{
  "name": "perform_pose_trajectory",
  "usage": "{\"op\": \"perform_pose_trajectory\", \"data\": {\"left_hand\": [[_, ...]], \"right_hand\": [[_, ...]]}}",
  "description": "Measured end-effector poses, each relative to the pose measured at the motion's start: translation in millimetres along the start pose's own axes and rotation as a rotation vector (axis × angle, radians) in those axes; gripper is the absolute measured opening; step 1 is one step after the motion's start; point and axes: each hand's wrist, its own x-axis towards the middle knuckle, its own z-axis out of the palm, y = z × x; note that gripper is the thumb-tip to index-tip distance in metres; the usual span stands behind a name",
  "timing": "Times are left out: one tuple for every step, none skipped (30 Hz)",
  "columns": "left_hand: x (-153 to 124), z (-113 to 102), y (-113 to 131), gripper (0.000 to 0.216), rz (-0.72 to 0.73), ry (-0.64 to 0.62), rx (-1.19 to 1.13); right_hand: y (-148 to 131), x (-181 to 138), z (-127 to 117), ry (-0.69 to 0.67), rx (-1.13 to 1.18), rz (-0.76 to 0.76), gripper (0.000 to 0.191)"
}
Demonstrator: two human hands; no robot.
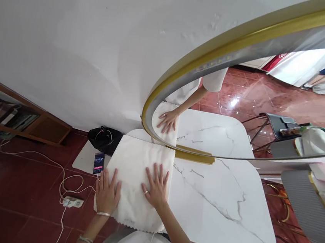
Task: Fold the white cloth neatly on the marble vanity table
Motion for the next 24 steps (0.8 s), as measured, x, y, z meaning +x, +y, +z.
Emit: {"op": "perform_pose_trajectory", "data": {"left_hand": [[5,1,1,0.054,-0.002,-0.005,0.003],[12,2,3,0.053,0.000,-0.015,0.005],[22,4,4,0.052,0.004,-0.027,0.007],[33,5,5,0.051,0.008,-0.039,0.007],[46,7,7,0.051,0.013,-0.048,0.006],[59,9,8,0.051,0.017,-0.052,0.001],[72,12,10,0.051,0.021,-0.051,-0.008],[84,14,12,0.049,0.032,-0.051,-0.021],[95,17,15,0.047,0.060,-0.059,-0.042],[102,19,19,0.046,0.102,-0.080,-0.066],[106,22,24,0.046,0.147,-0.108,-0.091],[107,24,29,0.047,0.184,-0.137,-0.109],[105,25,35,0.046,0.205,-0.157,-0.116],[99,26,41,0.046,0.212,-0.167,-0.111],[91,25,46,0.049,0.207,-0.168,-0.094],[80,24,50,0.057,0.201,-0.165,-0.071],[69,21,53,0.065,0.201,-0.165,-0.049],[56,18,55,0.069,0.208,-0.173,-0.029],[43,14,54,0.069,0.214,-0.184,-0.014],[29,10,53,0.068,0.214,-0.193,0.000],[14,5,50,0.066,0.205,-0.198,0.013],[-1,1,47,0.065,0.193,-0.200,0.027],[-17,-2,43,0.064,0.178,-0.202,0.040],[-32,-5,40,0.064,0.161,-0.206,0.053]], "right_hand": [[2,5,0,-0.002,0.001,0.003,0.067],[6,14,0,-0.003,0.001,0.002,0.067],[11,26,1,-0.002,0.001,0.001,0.066],[18,41,2,-0.002,0.000,-0.004,0.064],[24,57,2,-0.002,-0.003,-0.013,0.063],[30,72,3,-0.007,-0.008,-0.024,0.062],[36,87,3,-0.018,-0.013,-0.044,0.062],[41,100,3,-0.034,-0.019,-0.056,0.061],[44,111,4,-0.053,-0.025,-0.061,0.060],[46,119,4,-0.071,-0.028,-0.058,0.060],[47,125,4,-0.083,-0.031,-0.049,0.061],[46,129,4,-0.082,-0.031,-0.040,0.061],[45,130,5,-0.067,-0.031,-0.033,0.061],[43,128,6,-0.039,-0.029,-0.028,0.060],[40,125,7,-0.004,-0.024,-0.019,0.058],[36,119,7,0.033,-0.013,0.001,0.054],[32,110,8,0.063,0.003,0.030,0.050],[27,100,8,0.081,0.022,0.061,0.045],[21,87,8,0.088,0.040,0.085,0.041],[14,72,6,0.089,0.054,0.098,0.039],[7,55,5,0.086,0.063,0.089,0.039],[-1,36,2,0.080,0.068,0.064,0.039],[-8,17,-1,0.075,0.072,0.027,0.042],[-15,-3,-3,0.069,0.081,-0.041,0.053]]}}
